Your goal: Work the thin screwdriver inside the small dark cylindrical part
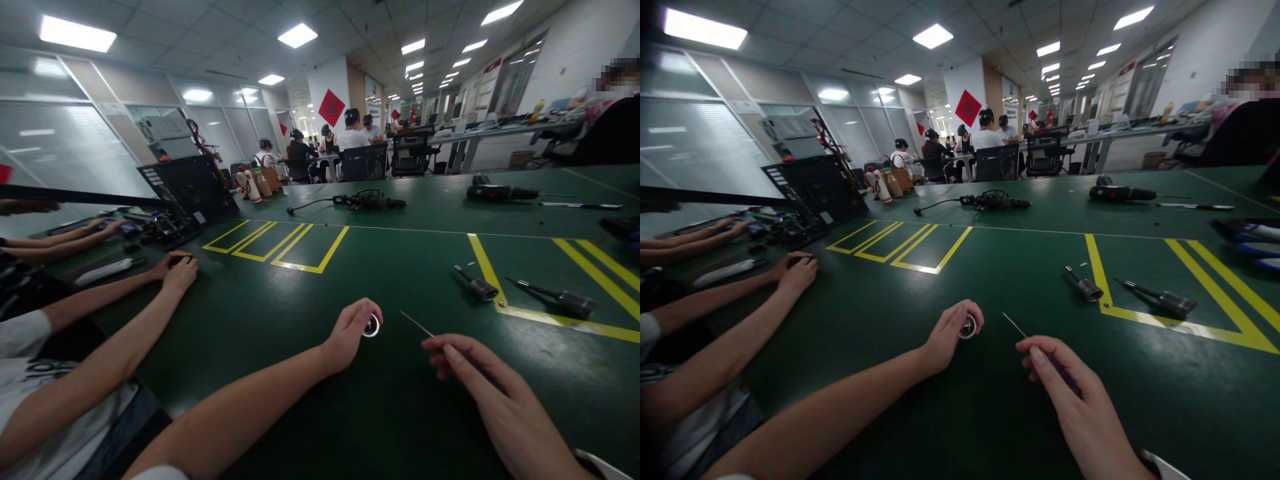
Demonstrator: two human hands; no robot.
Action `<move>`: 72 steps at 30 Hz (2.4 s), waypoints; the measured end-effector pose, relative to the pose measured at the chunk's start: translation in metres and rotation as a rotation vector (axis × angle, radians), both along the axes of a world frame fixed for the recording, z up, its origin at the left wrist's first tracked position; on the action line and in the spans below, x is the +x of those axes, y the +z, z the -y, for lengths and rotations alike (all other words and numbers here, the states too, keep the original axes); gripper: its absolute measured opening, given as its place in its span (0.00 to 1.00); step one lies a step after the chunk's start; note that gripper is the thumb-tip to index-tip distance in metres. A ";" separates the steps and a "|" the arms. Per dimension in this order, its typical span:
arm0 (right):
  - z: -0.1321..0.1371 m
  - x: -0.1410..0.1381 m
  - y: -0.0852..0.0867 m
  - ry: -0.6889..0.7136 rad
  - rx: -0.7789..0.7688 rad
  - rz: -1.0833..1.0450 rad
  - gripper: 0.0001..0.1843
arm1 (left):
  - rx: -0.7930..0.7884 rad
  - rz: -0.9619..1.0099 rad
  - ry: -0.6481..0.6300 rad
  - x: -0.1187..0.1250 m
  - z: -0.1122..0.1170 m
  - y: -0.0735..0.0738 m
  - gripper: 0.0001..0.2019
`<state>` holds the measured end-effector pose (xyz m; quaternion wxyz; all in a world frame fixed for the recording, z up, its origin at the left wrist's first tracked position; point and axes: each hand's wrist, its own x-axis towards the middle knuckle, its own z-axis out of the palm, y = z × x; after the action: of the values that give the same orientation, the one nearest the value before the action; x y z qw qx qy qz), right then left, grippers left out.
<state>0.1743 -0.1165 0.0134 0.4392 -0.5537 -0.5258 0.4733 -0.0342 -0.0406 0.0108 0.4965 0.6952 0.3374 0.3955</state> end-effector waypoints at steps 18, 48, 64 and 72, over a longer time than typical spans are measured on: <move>-0.029 0.028 0.030 -0.065 0.759 0.480 0.06 | 0.315 -0.167 -0.174 0.069 -0.004 0.017 0.37; -0.091 0.109 0.003 -0.537 0.218 0.679 0.10 | 0.858 -1.007 -0.373 0.113 -0.034 0.023 0.11; -0.093 0.108 -0.008 -0.396 0.317 0.835 0.07 | 0.575 -0.973 -0.227 0.026 0.024 0.029 0.10; -0.079 0.092 0.015 -0.485 0.377 0.755 0.09 | 0.486 -0.889 -0.291 0.004 0.019 0.049 0.27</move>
<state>0.2667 -0.0372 0.0280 0.4081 -0.7042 -0.5807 0.0196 -0.0301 -0.0597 0.0603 0.1798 0.9306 0.3139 0.0560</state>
